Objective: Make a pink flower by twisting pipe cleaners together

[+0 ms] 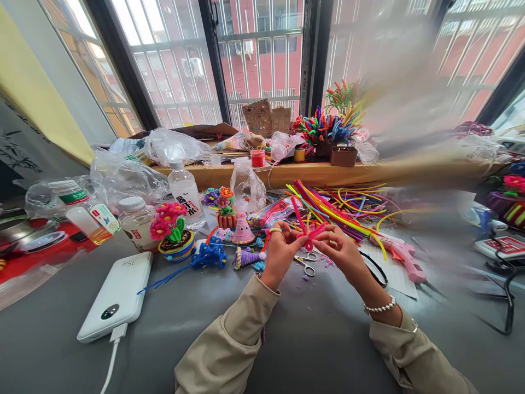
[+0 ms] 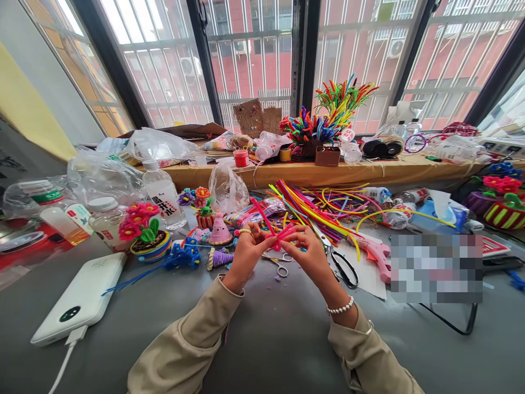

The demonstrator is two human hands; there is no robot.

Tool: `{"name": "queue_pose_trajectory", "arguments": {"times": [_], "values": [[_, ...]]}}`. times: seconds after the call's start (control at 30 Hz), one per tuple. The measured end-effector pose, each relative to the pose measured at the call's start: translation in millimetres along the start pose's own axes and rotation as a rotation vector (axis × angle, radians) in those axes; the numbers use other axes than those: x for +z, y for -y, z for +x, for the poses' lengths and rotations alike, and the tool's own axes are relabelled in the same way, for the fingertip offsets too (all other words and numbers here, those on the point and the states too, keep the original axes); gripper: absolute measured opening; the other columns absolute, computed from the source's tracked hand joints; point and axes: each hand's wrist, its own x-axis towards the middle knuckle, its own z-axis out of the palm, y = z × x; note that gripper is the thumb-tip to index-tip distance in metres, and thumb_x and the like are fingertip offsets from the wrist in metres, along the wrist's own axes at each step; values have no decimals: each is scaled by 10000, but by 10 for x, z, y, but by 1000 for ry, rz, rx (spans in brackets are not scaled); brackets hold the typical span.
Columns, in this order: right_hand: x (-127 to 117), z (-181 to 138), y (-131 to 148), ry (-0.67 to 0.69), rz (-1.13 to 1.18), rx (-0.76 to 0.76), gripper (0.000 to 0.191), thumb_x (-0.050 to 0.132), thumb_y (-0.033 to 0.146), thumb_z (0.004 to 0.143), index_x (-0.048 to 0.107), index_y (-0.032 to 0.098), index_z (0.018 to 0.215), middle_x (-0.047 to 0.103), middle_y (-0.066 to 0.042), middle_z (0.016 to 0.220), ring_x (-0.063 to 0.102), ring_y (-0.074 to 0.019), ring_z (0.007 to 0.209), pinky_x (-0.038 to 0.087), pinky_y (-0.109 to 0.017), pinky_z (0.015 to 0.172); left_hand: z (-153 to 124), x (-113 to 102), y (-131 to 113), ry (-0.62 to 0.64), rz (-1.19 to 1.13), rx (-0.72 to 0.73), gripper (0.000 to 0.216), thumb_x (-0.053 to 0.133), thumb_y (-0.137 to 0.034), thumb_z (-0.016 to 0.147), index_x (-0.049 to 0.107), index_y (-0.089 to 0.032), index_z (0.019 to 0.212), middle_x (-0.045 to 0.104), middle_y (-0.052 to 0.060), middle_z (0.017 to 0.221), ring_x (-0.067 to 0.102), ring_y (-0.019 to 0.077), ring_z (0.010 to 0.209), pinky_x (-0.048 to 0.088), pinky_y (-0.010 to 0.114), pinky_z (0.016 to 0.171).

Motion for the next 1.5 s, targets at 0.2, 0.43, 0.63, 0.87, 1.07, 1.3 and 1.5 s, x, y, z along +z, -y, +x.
{"name": "queue_pose_trajectory", "arguments": {"times": [0.2, 0.43, 0.63, 0.87, 1.07, 1.3, 1.5], "values": [[54, -22, 18, -68, -53, -40, 221, 595, 405, 670, 649, 192, 668, 476, -72, 892, 497, -204, 893, 471, -285, 621, -4, -3, 2, -21, -4, -20, 409, 682, -223, 567, 306, -199, 726, 559, -56, 582, 567, 101, 560, 426, 226, 589], [158, -60, 29, -68, 284, 180, 229, 617, 413, 639, 645, 186, 649, 540, -53, 838, 517, -184, 806, 443, -316, 682, -6, 11, 2, -17, -63, -4, 422, 680, -208, 565, 281, -204, 705, 567, -66, 586, 564, 90, 559, 416, 213, 589], [146, -68, 37, 42, 602, 357, 157, 646, 361, 622, 664, 214, 673, 574, -32, 806, 524, -154, 761, 440, -296, 667, -6, 12, -47, 11, -144, -74, 434, 682, -164, 566, 286, -201, 738, 557, -83, 571, 558, 74, 538, 401, 196, 586], [28, -21, 104, 36, 314, 196, 187, 625, 383, 645, 667, 201, 645, 547, -44, 892, 490, -181, 887, 392, -312, 767, -3, 4, -62, 72, -171, -133, 420, 680, -191, 578, 308, -191, 772, 571, -71, 570, 555, 82, 528, 391, 208, 588], [92, -45, 77, 33, 432, 289, 180, 642, 372, 633, 658, 195, 604, 552, -22, 791, 481, -145, 782, 379, -291, 729, 11, -12, -25, 63, -205, -166, 417, 683, -167, 571, 319, -184, 774, 536, -88, 544, 528, 60, 509, 365, 187, 559], [124, -73, 72, 113, 751, 488, 104, 668, 304, 606, 678, 203, 625, 585, 10, 736, 473, -99, 727, 374, -227, 678, 9, -2, -34, 60, -196, -128, 417, 685, -175, 563, 319, -184, 762, 540, -88, 546, 523, 59, 502, 368, 187, 554], [87, -52, 75, 126, 712, 509, 156, 662, 352, 612, 676, 208, 669, 607, -2, 761, 490, -114, 755, 373, -235, 670, 23, -17, -51, 43, -208, -200, 466, 708, -159, 532, 300, -190, 755, 550, -83, 535, 544, 67, 500, 390, 187, 557]]}}
